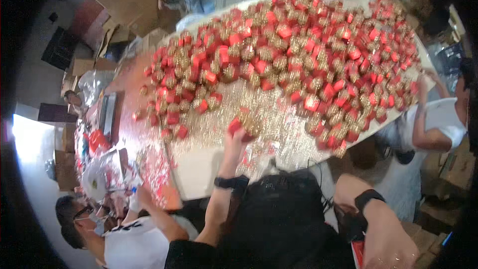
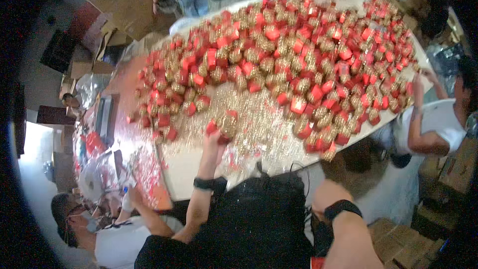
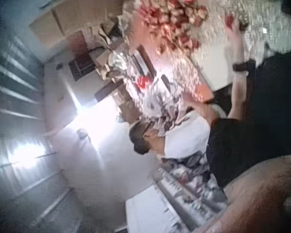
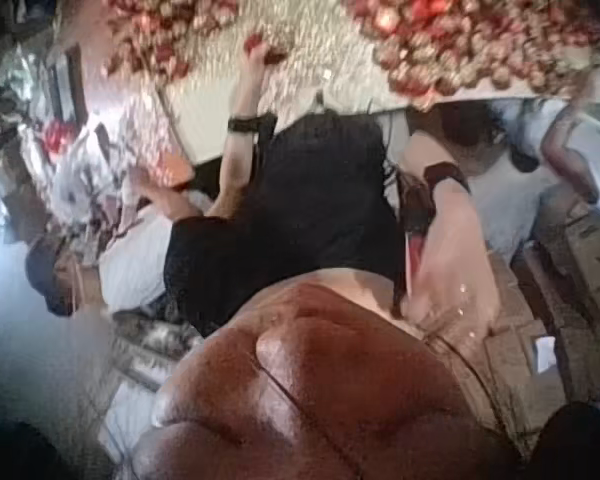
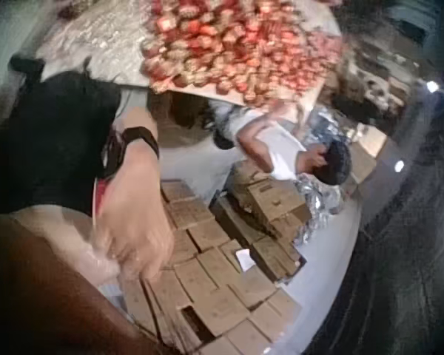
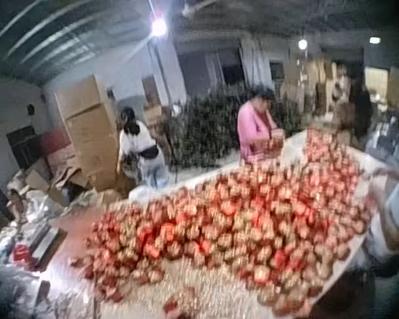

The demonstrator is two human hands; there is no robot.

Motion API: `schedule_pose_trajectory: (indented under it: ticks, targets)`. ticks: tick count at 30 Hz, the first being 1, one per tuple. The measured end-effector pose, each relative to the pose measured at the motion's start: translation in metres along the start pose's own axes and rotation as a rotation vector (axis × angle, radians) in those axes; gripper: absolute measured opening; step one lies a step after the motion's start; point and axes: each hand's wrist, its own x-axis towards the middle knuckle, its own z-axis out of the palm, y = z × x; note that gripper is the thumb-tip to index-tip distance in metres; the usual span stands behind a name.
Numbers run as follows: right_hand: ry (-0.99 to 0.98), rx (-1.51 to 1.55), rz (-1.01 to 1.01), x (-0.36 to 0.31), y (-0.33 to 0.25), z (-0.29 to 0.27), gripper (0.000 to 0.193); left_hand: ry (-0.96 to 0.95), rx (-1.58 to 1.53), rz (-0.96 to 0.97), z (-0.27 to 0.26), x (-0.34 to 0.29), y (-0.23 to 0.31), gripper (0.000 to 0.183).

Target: Manually assemble or sort small red and gold textured objects on a large workspace table.

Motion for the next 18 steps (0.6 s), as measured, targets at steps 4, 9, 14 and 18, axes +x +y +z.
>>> schedule_pose_trajectory:
  ticks: [4,9,14,18]
  targets:
    - [0.214,-0.196,0.880,-0.073,0.012,-0.029,0.014,-0.117,0.134,0.274,0.003,-0.036,0.031,0.059]
    - [-0.250,-0.933,1.171,-0.154,0.054,-0.059,0.014,-0.088,0.463,0.565,0.028,-0.062,0.056,0.063]
    - [-0.009,-0.876,1.163,-0.181,0.063,-0.053,0.025,-0.092,0.655,0.664,0.029,-0.069,0.045,0.061]
    - [0.197,-0.726,1.288,-0.188,0.056,-0.043,0.023,-0.128,0.544,0.649,0.026,-0.076,0.031,0.059]
